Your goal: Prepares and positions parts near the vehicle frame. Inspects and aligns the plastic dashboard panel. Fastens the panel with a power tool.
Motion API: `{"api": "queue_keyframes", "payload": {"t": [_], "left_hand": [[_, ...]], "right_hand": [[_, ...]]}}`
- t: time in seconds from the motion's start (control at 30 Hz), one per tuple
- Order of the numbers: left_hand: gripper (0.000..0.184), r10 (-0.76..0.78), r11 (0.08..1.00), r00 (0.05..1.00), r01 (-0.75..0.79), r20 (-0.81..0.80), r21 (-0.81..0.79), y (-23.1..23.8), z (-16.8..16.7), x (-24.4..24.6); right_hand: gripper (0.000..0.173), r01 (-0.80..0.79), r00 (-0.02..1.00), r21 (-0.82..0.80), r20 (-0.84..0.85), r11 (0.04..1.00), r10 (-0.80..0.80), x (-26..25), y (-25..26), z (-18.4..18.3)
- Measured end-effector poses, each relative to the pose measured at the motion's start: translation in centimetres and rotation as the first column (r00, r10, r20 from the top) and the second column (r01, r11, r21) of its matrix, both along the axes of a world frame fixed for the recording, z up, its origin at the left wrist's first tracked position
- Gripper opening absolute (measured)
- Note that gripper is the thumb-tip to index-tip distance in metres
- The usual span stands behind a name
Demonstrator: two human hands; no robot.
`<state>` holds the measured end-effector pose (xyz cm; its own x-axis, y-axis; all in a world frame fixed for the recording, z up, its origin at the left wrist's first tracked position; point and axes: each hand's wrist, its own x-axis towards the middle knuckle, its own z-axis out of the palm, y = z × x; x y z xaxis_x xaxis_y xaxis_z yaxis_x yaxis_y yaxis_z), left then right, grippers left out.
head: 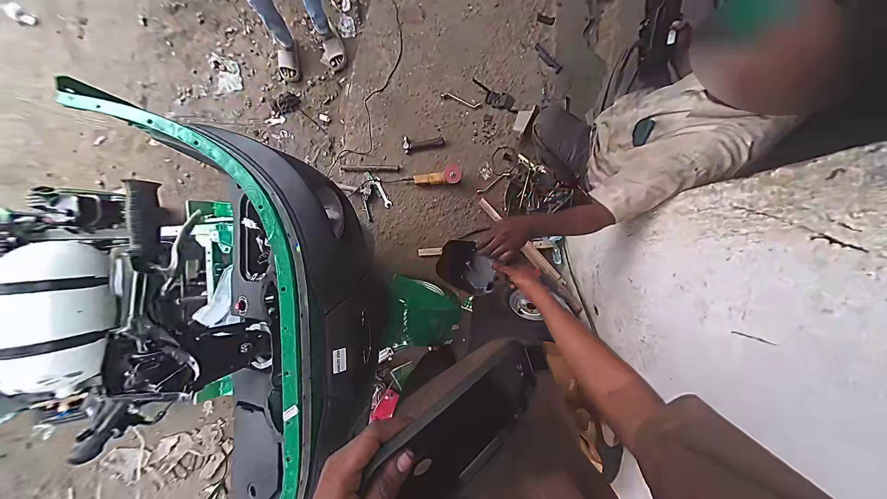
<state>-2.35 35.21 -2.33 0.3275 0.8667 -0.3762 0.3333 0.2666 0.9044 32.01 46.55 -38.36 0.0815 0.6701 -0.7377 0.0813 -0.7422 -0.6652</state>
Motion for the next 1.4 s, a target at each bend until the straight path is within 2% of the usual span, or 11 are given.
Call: {"api": "queue_keyframes", "payload": {"t": [0.07, 0.27, 0.4, 0.53, 0.6, 0.67, 0.73, 1.03, 1.17, 1.3, 1.4], "left_hand": [[0.025, 0.036, 0.998, 0.999, -0.036, 0.002, -0.047, 2.2, -0.2, 2.1], [0.024, 0.162, 0.977, 0.987, -0.160, 0.003, -0.142, 6.0, -0.1, 6.0], [0.024, 0.167, 0.979, 0.983, -0.156, 0.075, -0.133, 8.4, -1.1, 7.3], [0.026, 0.079, 0.997, 0.978, -0.075, 0.192, -0.031, 11.4, -3.1, 9.0], [0.027, 0.018, 0.999, 0.969, -0.029, 0.246, 0.043, 13.0, -4.0, 9.9], [0.027, -0.029, 0.994, 0.961, -0.001, 0.275, 0.107, 13.9, -4.1, 10.5], [0.026, -0.046, 0.987, 0.962, 0.002, 0.269, 0.160, 15.1, -3.5, 10.7], [0.023, 0.027, 0.948, 0.971, -0.100, 0.237, 0.303, 23.4, -0.9, 8.2], [0.023, 0.109, 0.927, 0.951, -0.202, 0.290, 0.315, 29.9, -1.9, 5.8], [0.022, 0.203, 0.869, 0.916, -0.331, 0.346, 0.367, 37.9, -4.0, 1.0], [0.021, 0.271, 0.846, 0.895, -0.397, 0.355, 0.356, 43.2, -3.8, -1.3]], "right_hand": [[0.045, -0.048, 0.997, 0.040, -0.064, 0.998, 0.051, 0.1, 2.4, 0.0], [0.045, -0.137, 0.987, 0.051, -0.082, 0.989, 0.141, 1.2, 3.5, -0.4], [0.049, -0.096, 0.983, 0.057, -0.152, 0.994, 0.104, 1.7, 3.5, 0.4], [0.061, 0.010, 0.985, 0.078, -0.174, 0.997, 0.004, 1.9, 4.7, 2.1], [0.052, 0.013, 0.982, 0.088, -0.187, 0.996, 0.004, 2.2, 6.5, 2.0], [0.023, -0.089, 0.989, 0.018, -0.120, 0.996, 0.090, 2.6, 8.1, 2.2], [0.026, -0.111, 0.986, 0.002, -0.128, 0.994, 0.111, 2.8, 10.3, 3.0], [0.033, -0.077, 0.997, 0.065, -0.004, 0.995, 0.078, 0.5, 24.4, 7.4], [0.034, -0.180, 0.984, 0.105, 0.028, 0.978, 0.178, -1.7, 32.9, 6.8], [0.032, -0.248, 0.964, 0.143, -0.064, 0.958, 0.259, -6.3, 43.2, 6.3], [0.029, -0.316, 0.936, 0.130, -0.117, 0.940, 0.331, -9.5, 51.0, 7.7]]}}
